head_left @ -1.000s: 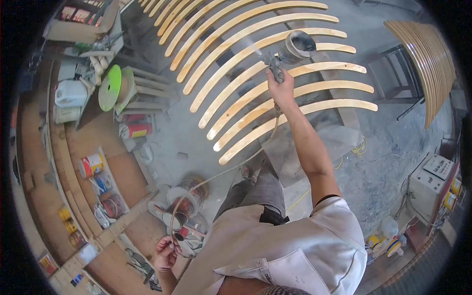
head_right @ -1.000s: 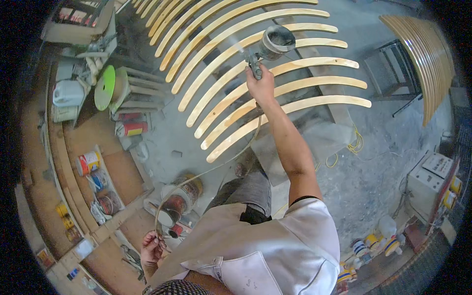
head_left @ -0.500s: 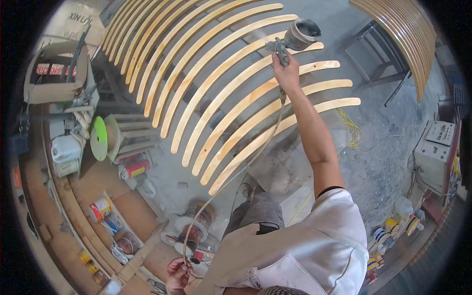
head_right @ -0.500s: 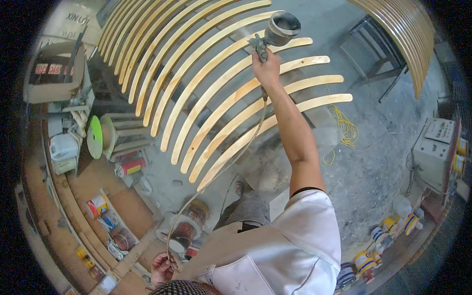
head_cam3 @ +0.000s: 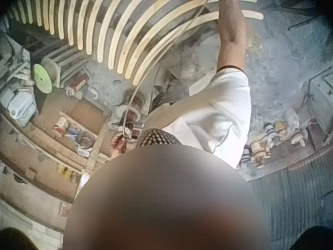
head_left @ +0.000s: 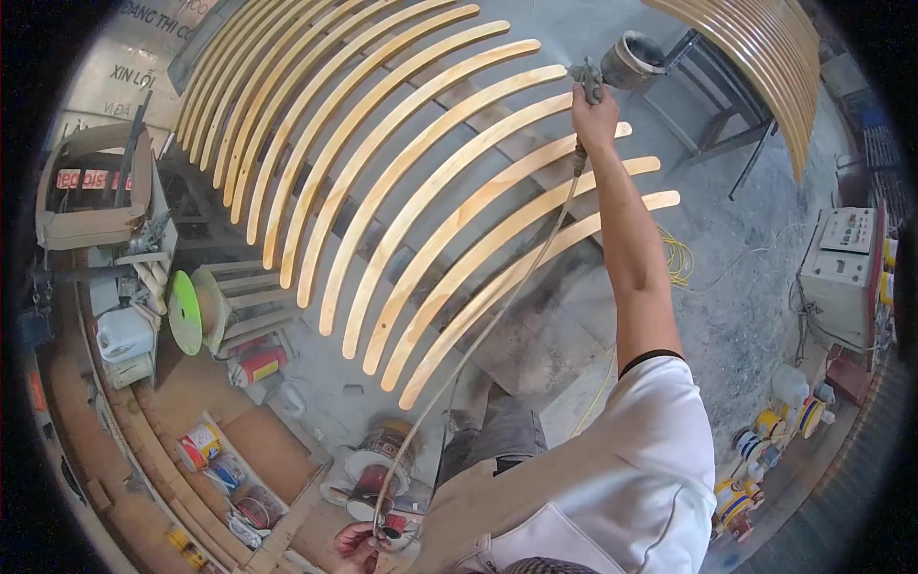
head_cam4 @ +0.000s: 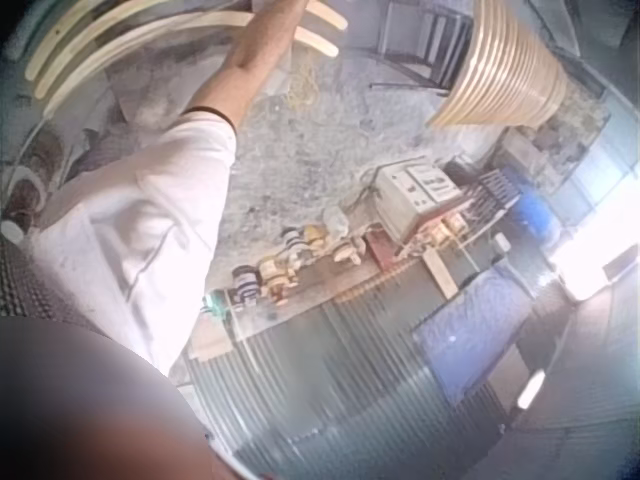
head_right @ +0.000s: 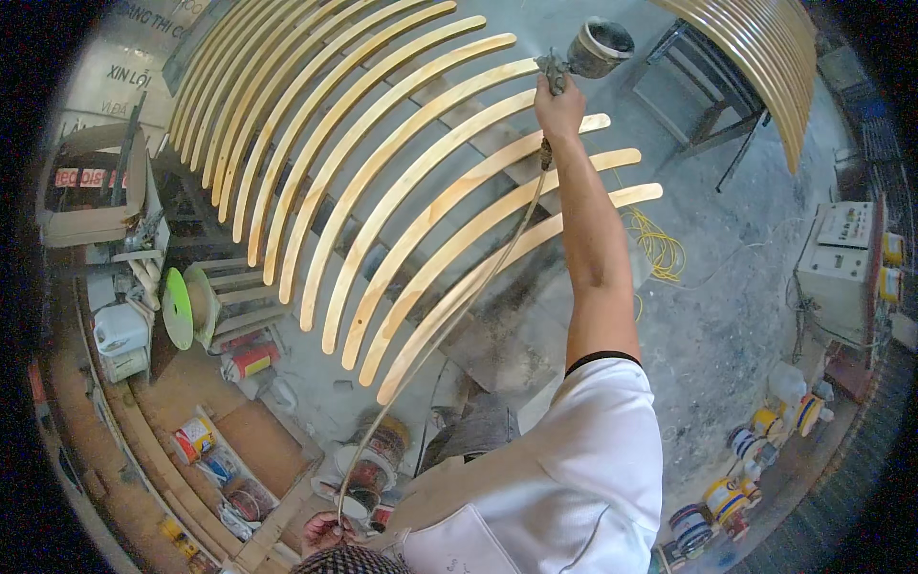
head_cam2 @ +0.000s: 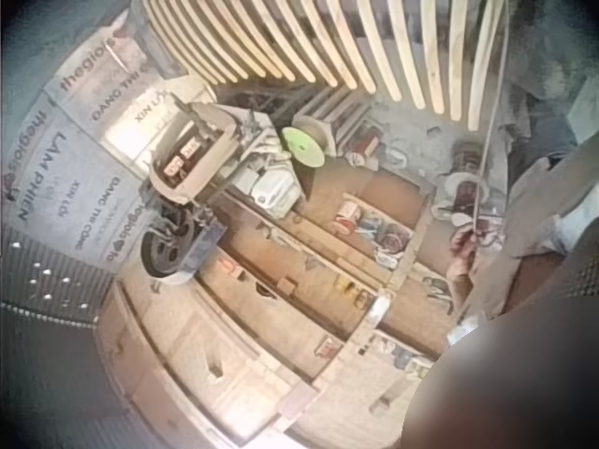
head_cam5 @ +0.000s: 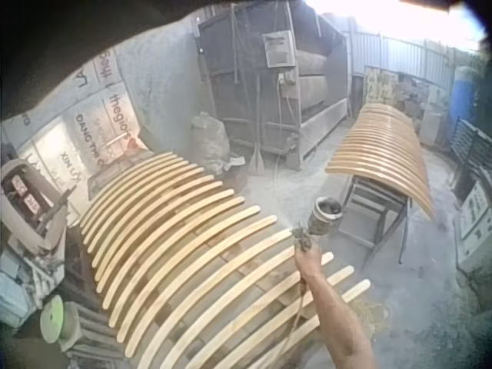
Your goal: The recorder is spray painting curved wooden furniture slats and refilling the spray gun with varnish from a bucket.
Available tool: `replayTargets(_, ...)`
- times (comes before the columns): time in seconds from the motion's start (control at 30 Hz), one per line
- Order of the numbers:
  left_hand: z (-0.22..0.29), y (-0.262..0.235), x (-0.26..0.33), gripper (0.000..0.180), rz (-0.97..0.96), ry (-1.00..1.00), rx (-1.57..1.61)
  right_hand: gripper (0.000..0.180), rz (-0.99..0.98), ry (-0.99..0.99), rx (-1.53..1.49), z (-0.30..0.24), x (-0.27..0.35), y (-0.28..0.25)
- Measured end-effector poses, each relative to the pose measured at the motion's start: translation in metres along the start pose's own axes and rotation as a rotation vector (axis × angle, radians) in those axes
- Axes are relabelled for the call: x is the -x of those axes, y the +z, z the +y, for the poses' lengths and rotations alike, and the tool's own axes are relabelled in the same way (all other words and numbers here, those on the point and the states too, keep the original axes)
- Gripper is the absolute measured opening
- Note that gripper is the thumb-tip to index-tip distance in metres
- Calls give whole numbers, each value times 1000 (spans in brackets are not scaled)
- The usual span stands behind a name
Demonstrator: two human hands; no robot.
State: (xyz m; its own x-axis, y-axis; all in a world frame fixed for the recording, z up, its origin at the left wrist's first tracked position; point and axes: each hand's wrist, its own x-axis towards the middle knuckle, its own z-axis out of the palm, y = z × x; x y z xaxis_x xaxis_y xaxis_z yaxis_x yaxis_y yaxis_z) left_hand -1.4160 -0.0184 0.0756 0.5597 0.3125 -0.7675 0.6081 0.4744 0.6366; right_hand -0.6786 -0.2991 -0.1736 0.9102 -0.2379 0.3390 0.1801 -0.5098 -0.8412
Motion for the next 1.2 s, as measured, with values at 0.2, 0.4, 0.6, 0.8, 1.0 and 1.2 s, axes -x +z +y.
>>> replayTargets(0.2, -13, 1, 15, 22, 24, 32, 43, 29, -110, -34, -161, -48, 57, 0)
replayTargets(0.4, -56, -34, 32, 26, 191, -9, 130, 22, -439, 8, -365, -114, 170, 23)
replayTargets(0.6, -106, -62, 54, 25, 347, 14, 208, 26, -606, 22, -435, -169, 273, 41)
replayTargets(0.8, -177, -85, 89, 25, 489, -59, 285, 27, -823, -17, -424, -206, 358, 39)
replayTargets(1.0, -226, -104, 106, 25, 456, -32, 382, 27, -1017, -16, -412, -223, 427, 21)
replayTargets(1.2, -276, -129, 125, 26, 465, -46, 432, 28, -1043, 9, -373, -215, 439, 26)
